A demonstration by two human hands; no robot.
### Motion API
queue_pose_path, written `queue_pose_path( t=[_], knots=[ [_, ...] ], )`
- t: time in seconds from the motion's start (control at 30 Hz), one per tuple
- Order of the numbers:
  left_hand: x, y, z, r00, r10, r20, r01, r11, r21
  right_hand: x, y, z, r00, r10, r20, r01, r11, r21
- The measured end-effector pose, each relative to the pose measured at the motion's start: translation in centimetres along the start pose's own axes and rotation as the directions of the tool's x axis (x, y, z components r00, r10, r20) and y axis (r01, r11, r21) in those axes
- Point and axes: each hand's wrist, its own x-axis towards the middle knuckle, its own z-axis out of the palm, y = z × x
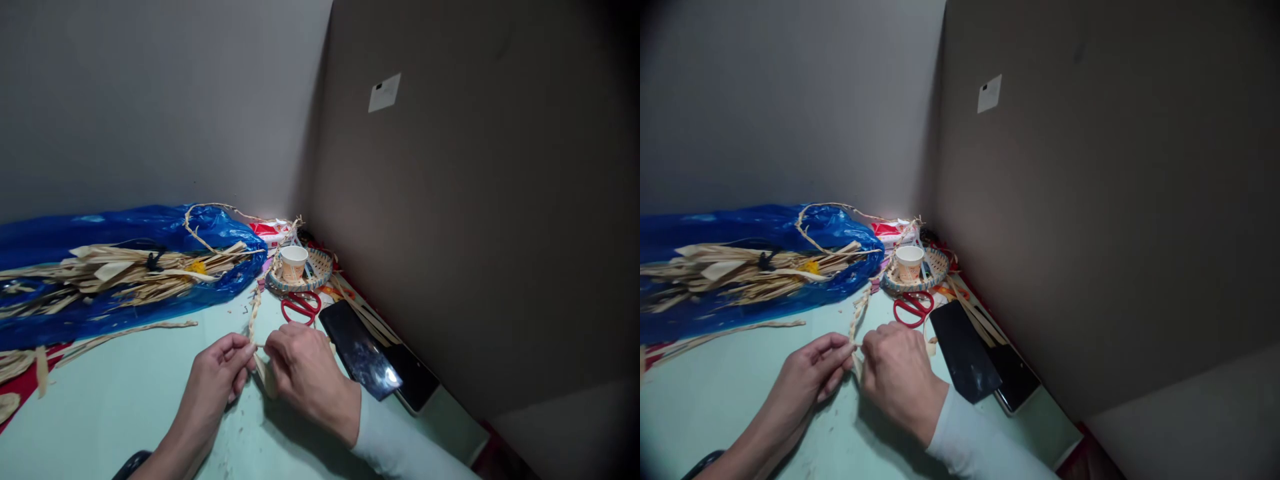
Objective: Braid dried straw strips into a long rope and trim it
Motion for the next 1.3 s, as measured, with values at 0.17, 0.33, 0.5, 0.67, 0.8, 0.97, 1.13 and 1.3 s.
queue_pose_path(
  t=[0.17,0.33,0.5,0.67,0.8,0.97,1.13,1.3],
  knots=[
    [-0.6,-0.2,0.4,0.998,-0.039,-0.056,0.037,0.999,-0.035,-1.2,-1.9,0.5,0.994,-0.087,0.07,0.096,0.988,-0.125],
    [-1.4,0.6,0.9,0.981,-0.183,-0.064,0.171,0.972,-0.158,-1.5,-2.2,1.1,0.967,-0.231,0.103,0.249,0.94,-0.233],
    [-1.3,0.9,1.0,0.965,-0.26,-0.03,0.243,0.932,-0.269,-1.3,-1.6,0.6,0.952,-0.291,0.1,0.306,0.924,-0.23],
    [-1.3,0.8,0.8,0.98,-0.197,-0.013,0.191,0.961,-0.202,-0.2,0.1,-1.2,0.996,-0.063,-0.056,0.072,0.983,0.167],
    [-1.8,0.9,0.7,0.989,-0.14,0.056,0.143,0.989,-0.047,1.0,1.6,-1.1,0.99,0.111,-0.087,-0.036,0.796,0.605],
    [-2.2,0.9,0.5,0.999,-0.041,0.032,0.032,0.97,0.239,1.6,1.7,0.3,0.963,0.24,0.124,-0.195,0.302,0.933],
    [-2.1,0.9,0.5,0.999,-0.037,0.022,0.028,0.953,0.302,1.9,2.0,1.2,0.931,0.288,0.224,-0.264,0.107,0.959],
    [-2.1,1.1,0.7,0.996,-0.082,-0.043,0.089,0.973,0.215,1.4,2.4,0.2,0.973,0.058,0.222,-0.23,0.237,0.944]
  ],
)
